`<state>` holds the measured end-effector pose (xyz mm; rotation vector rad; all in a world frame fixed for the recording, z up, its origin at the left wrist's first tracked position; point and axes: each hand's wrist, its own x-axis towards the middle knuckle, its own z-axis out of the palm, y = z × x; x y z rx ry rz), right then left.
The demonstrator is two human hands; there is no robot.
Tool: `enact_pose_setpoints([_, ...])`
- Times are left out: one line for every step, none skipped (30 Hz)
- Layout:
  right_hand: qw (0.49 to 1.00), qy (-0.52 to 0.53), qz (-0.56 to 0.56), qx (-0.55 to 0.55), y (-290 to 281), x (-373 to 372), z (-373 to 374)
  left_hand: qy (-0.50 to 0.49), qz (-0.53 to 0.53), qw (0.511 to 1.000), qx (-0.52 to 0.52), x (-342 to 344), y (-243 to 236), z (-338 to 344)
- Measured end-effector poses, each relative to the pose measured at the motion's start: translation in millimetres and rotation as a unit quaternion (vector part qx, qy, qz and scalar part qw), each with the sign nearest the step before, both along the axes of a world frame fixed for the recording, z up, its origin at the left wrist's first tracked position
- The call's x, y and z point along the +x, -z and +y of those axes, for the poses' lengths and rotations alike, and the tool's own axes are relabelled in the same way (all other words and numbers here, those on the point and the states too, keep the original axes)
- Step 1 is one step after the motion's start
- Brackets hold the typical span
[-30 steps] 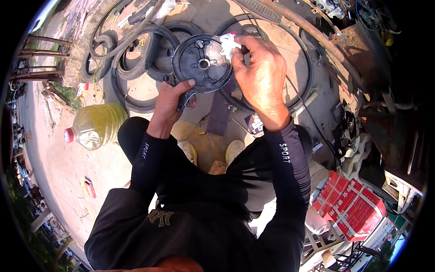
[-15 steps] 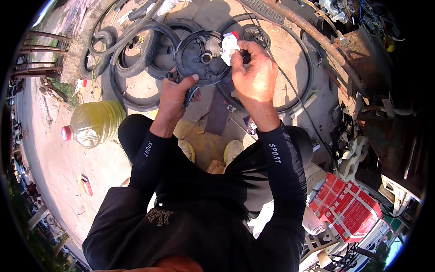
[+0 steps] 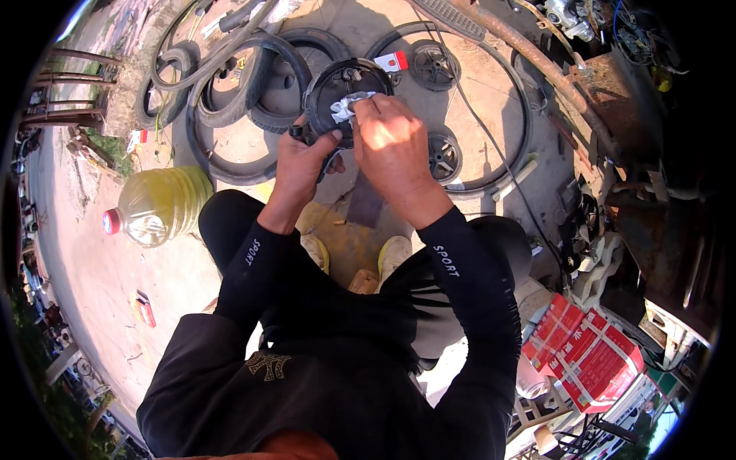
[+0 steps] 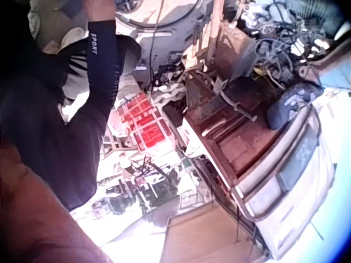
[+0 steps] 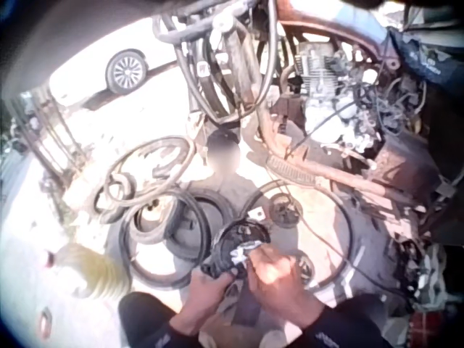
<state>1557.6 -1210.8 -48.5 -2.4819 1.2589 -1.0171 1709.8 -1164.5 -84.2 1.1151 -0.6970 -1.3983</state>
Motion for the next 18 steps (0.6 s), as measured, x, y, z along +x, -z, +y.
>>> enact_pose_setpoints([0.999, 0.021, -0.046, 0.008, -1.3, 1.2, 2.2, 0.010, -0.012, 1.000, -0.008, 2.4, -0.1, -2.2])
enact_pose_setpoints([0.995, 0.042, -0.091, 0.017, -4.9, 2.2, 6.7, 0.016, -0.017, 1.000, -0.010, 1.7, -1.8, -1.7])
enact_pose_setpoints([0.988, 0.062, -0.136, 0.025, -9.2, 4.0, 9.3, 0.021, -0.022, 0.999, -0.012, -1.6, -5.4, 0.5])
enact_pose_setpoints([0.988, 0.061, -0.137, -0.027, -16.2, 4.4, 10.2, 0.026, -0.022, 0.999, -0.012, -8.5, -8.4, 3.5])
enact_pose_setpoints([0.992, 0.075, -0.099, -0.034, -14.9, 7.2, 7.3, 0.020, -0.026, 0.999, -0.013, -14.2, -10.3, 4.4])
enact_pose_setpoints([0.993, 0.090, -0.061, -0.041, -11.7, 11.7, 0.3, 0.015, -0.031, 0.999, -0.015, -19.6, -12.0, 5.0])
enact_pose_setpoints([0.993, 0.107, -0.025, -0.049, -8.9, 16.4, -4.7, 0.013, -0.038, 0.999, -0.018, -21.9, -13.3, 5.1])
enact_pose_setpoints([0.991, 0.115, -0.009, -0.067, -6.3, 21.0, -4.8, 0.017, -0.039, 0.999, -0.013, -22.3, -7.6, 6.1])
enact_pose_setpoints([0.992, 0.120, -0.011, -0.048, -8.2, 25.5, 0.6, -0.005, -0.051, 0.998, -0.047, -21.9, 2.0, 4.9])
enact_pose_setpoints([0.996, 0.093, -0.007, -0.010, -6.7, 25.1, 5.5, -0.029, -0.065, 0.994, -0.080, -20.4, 8.2, 0.8])
enact_pose_setpoints([0.997, 0.066, -0.002, 0.028, -5.0, 24.8, 9.6, -0.053, -0.080, 0.989, -0.114, -18.1, 12.5, -1.0])
enact_pose_setpoints([0.997, 0.063, -0.017, 0.036, -4.8, 22.8, 11.8, -0.032, -0.140, 0.985, -0.091, -9.1, 14.5, 1.3])
enact_pose_setpoints([0.997, 0.059, -0.030, 0.045, -4.8, 19.1, 13.6, -0.033, -0.127, 0.988, -0.079, -9.4, 10.0, 0.8])
enact_pose_setpoints([0.996, 0.055, -0.043, 0.053, -4.7, 17.3, 14.4, -0.033, -0.114, 0.991, -0.066, -10.4, 4.9, -0.2])
enact_pose_setpoints([0.994, 0.086, -0.059, 0.023, -6.6, 18.7, 9.5, -0.033, -0.101, 0.993, -0.054, -11.8, -1.8, -1.5])
enact_pose_setpoints([0.991, 0.116, -0.072, -0.010, -11.5, 19.8, -0.8, -0.023, -0.111, 0.992, -0.050, -16.6, -14.6, 0.9])
enact_pose_setpoints([0.985, 0.146, -0.085, -0.042, -14.2, 20.4, -7.9, -0.020, -0.098, 0.994, -0.038, -20.0, -15.1, 3.3])
enact_pose_setpoints([0.986, 0.152, -0.049, -0.043, -13.4, 19.7, -9.5, -0.018, -0.085, 0.996, -0.025, -22.9, -14.5, 5.3])
